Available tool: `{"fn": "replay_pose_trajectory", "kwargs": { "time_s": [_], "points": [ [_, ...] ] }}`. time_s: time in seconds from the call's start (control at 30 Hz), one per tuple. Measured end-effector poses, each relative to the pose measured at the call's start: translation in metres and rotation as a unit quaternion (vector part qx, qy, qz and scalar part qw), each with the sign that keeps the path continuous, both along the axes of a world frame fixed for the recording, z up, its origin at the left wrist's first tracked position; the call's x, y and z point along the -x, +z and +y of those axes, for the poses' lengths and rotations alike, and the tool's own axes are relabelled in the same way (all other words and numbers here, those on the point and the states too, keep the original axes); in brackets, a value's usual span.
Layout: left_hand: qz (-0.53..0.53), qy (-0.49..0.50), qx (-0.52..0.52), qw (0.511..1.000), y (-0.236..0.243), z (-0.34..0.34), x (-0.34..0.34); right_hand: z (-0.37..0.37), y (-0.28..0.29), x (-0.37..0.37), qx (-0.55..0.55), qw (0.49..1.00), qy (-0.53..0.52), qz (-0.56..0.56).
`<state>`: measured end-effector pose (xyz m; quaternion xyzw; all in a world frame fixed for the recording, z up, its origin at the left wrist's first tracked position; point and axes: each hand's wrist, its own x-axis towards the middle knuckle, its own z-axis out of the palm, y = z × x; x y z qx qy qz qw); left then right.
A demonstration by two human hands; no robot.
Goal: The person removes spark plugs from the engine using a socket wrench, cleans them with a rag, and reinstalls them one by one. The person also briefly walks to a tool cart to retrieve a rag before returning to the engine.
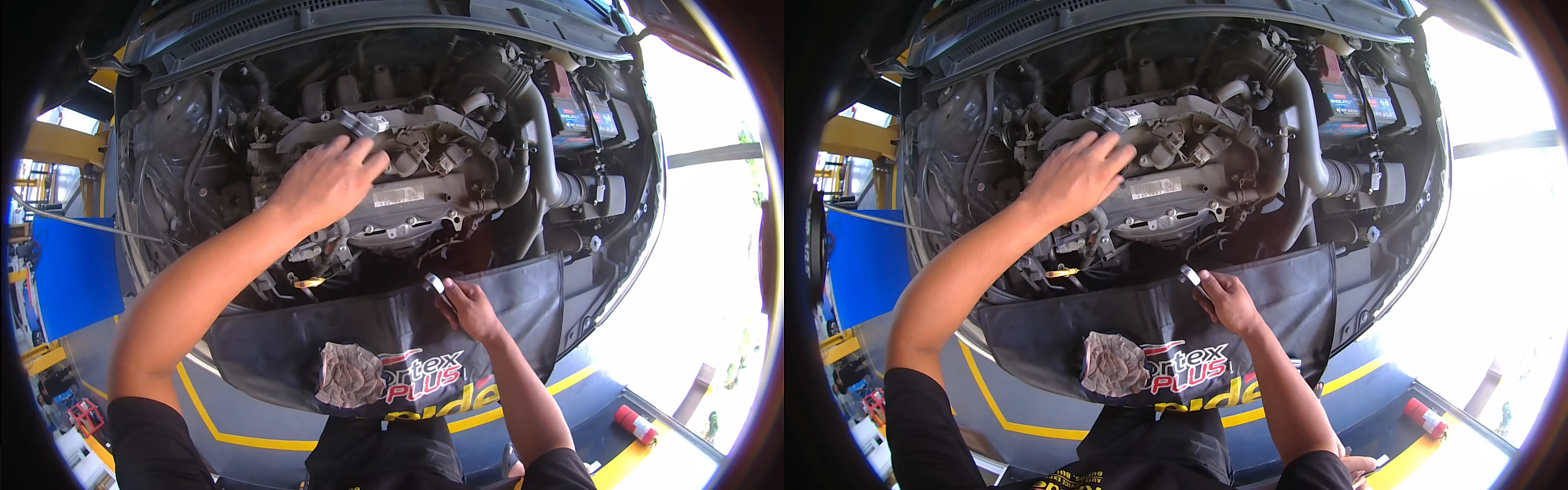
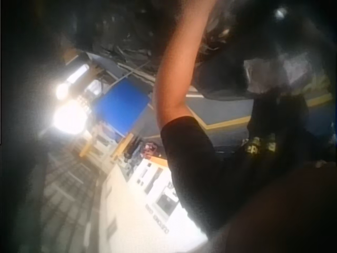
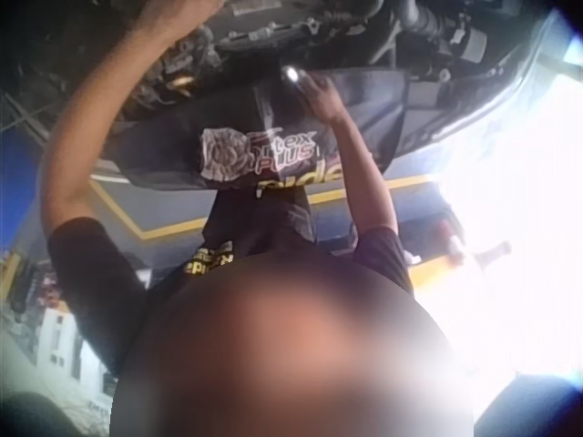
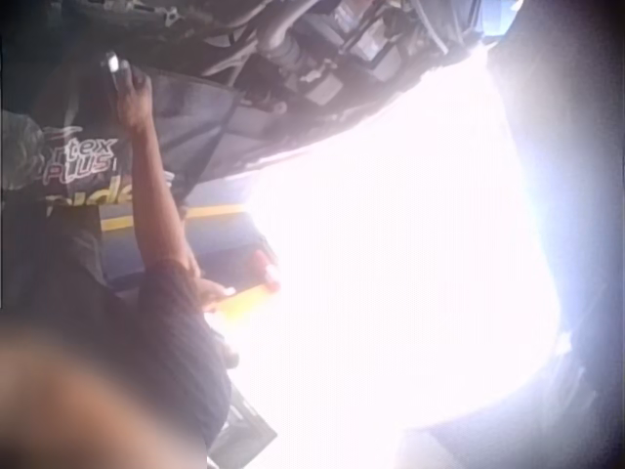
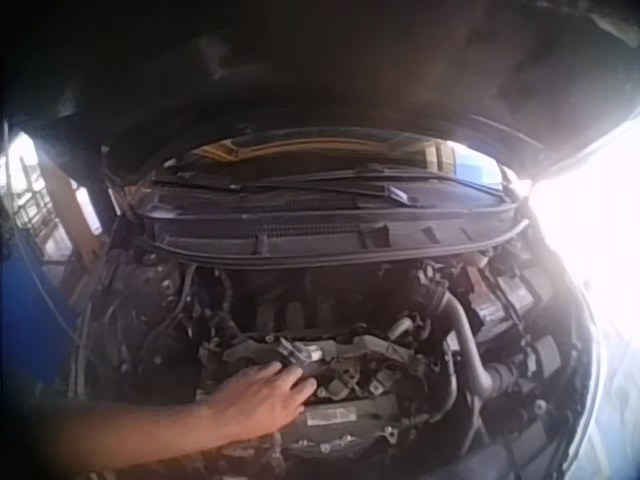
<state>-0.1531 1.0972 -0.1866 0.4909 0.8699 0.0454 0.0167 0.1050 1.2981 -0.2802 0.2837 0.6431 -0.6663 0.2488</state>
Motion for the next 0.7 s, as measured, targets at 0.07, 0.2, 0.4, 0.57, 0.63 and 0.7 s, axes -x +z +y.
{"fn": "replay_pose_trajectory", "kwargs": {
  "time_s": [0.07,0.2,0.4,0.57,0.63,0.7],
  "points": [
    [-0.056,0.058,0.129,0.988,0.001,0.005,0.001,0.000,0.001,0.000,0.003,1.000,-0.004,0.001],
    [-0.019,-0.001,0.069,0.997,0.000,0.002,0.004,0.001,0.002,0.001,0.004,1.000,0.001,-0.002],
    [0.051,-0.053,-0.098,0.993,-0.015,-0.008,0.001,0.000,0.001,0.001,0.008,1.000,-0.006,-0.005],
    [-0.013,0.043,0.000,0.999,-0.023,0.000,0.010,0.000,-0.001,0.001,0.019,1.000,-0.009,0.001],
    [0.000,0.044,-0.014,0.999,-0.020,0.001,0.012,0.001,-0.001,0.001,0.019,1.000,-0.008,-0.001],
    [0.029,0.011,-0.001,1.000,-0.013,-0.001,0.012,0.001,0.000,0.001,0.020,1.000,-0.011,0.003]
  ]
}}
